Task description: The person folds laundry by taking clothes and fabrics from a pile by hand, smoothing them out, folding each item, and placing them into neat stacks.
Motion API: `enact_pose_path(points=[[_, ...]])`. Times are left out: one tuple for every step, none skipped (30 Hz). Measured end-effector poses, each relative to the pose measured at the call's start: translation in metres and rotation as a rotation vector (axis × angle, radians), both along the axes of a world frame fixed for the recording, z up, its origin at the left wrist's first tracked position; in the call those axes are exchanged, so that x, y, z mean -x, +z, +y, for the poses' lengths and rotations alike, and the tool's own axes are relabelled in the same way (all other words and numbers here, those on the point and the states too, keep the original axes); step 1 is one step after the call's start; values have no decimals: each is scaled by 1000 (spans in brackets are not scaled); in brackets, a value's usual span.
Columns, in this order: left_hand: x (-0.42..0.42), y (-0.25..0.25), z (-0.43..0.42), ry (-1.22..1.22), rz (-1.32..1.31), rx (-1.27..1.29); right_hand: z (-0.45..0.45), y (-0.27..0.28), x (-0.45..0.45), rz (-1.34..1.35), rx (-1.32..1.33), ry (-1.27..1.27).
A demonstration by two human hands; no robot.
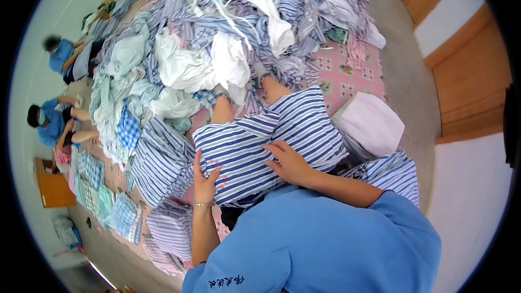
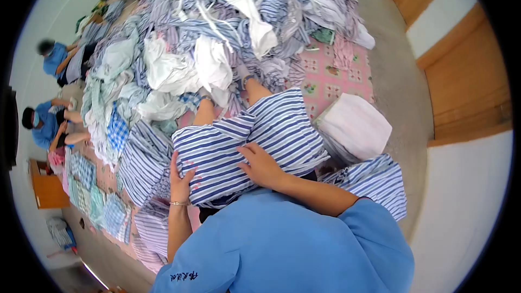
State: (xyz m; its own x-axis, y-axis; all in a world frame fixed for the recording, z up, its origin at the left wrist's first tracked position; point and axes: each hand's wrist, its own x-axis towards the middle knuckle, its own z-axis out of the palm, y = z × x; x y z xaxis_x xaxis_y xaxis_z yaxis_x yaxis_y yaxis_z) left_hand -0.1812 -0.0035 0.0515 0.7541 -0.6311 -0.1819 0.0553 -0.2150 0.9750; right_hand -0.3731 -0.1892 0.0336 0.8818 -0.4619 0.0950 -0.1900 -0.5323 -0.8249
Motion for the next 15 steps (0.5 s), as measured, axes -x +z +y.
enact_pose_path(points=[[7, 24, -16, -32, 46, 42, -1, 16, 0, -93, -42, -5], [4, 29, -29, -133, -82, 38, -1, 14, -1, -60, -331, -50], [12, 49, -50, -235, 16, 144, -3, 11, 0, -30, -619, -89], [29, 69, -72, -332, 125, 244, -4, 9, 5, 4, -911, -125], [41, 72, -90, -433, 228, 362, -8, 7, 18, -35, -1104, -197], [51, 73, -107, -531, 331, 479, -8, -4, 39, -298, -1484, -244], [61, 68, -124, -656, 203, 411, -17, 5, 53, -286, -1640, -334], [69, 64, -137, -781, -100, 231, -25, 14, 66, -276, -1794, -425], [77, 37, -148, -839, -269, 181, -30, 3, 82, -271, -1740, -472], [83, 5, -157, -892, -438, 131, -34, -13, 99, -263, -1688, -520], [89, -12, -159, -943, -490, 54, -40, -27, 116, -172, -1658, -644], [94, -26, -156, -995, -545, -24, -47, -21, 130, -162, -1694, -718], [98, -35, -153, -1042, -600, -103, -55, -41, 148, -257, -1704, -759], [102, -38, -151, -947, -526, -49, -61, -61, 162, -345, -1712, -800], [102, -40, -147, -849, -452, -2, -67, -58, 168, -341, -1685, -811]])
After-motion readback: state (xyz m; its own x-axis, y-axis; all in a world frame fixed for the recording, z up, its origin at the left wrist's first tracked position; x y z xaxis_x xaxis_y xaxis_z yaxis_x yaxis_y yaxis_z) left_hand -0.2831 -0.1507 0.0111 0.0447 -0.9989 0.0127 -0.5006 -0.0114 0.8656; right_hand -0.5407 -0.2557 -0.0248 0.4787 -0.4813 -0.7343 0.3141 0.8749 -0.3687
